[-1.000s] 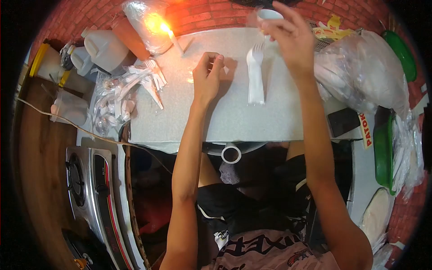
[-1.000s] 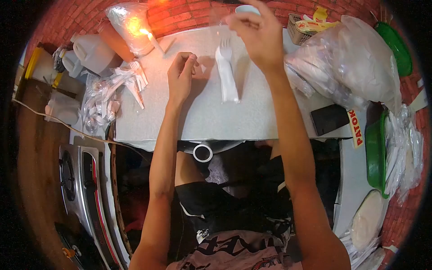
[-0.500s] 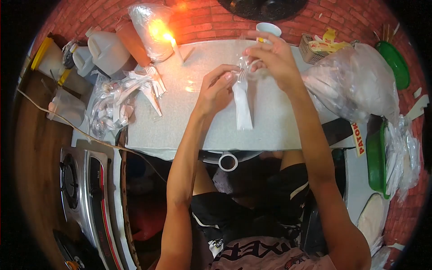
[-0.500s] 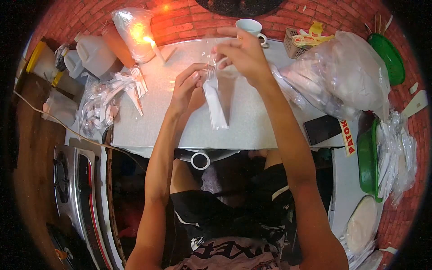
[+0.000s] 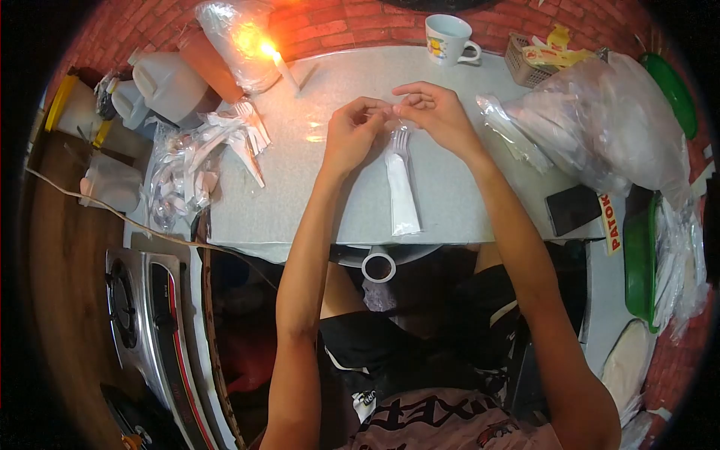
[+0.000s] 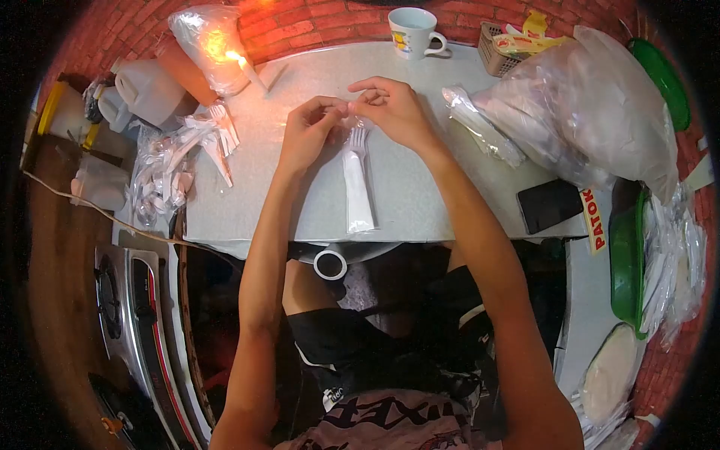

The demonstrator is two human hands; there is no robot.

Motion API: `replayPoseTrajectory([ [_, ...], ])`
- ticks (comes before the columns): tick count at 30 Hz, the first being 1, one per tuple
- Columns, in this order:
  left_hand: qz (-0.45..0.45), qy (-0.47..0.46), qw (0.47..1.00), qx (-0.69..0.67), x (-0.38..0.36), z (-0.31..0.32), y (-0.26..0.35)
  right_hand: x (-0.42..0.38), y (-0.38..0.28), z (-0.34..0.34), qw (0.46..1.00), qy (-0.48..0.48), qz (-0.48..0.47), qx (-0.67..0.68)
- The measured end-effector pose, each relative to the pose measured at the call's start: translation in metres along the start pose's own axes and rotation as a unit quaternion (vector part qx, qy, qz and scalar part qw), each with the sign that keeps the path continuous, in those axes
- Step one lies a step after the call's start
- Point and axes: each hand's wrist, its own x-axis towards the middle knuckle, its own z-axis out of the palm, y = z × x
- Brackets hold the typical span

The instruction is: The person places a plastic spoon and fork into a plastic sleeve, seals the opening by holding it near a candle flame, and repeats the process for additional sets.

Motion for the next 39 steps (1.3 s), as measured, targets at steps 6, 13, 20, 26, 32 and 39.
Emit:
replayPoseTrajectory([
  [6,0.019,0.020,0.995,0.093,-0.002,0.000,0.001,0.001,0.012,-0.004,0.992,0.012,-0.005,-0.128],
  [13,0.036,0.018,0.989,0.144,-0.003,-0.002,0.004,-0.010,0.006,-0.004,0.980,-0.001,-0.049,-0.192],
  [20,0.028,-0.047,0.997,0.054,-0.004,-0.005,0.000,-0.013,0.003,-0.002,0.996,-0.015,-0.017,-0.091],
  [26,0.029,-0.053,0.998,0.032,-0.006,-0.006,0.004,-0.009,0.010,-0.005,0.997,-0.034,-0.009,-0.075],
  [32,0.026,-0.063,0.995,0.072,-0.003,-0.009,0.000,-0.007,0.011,-0.004,0.996,-0.025,0.016,-0.090],
  [39,0.042,-0.049,0.992,0.112,-0.003,-0.009,-0.007,-0.008,0.010,-0.006,0.991,-0.032,0.026,-0.125],
])
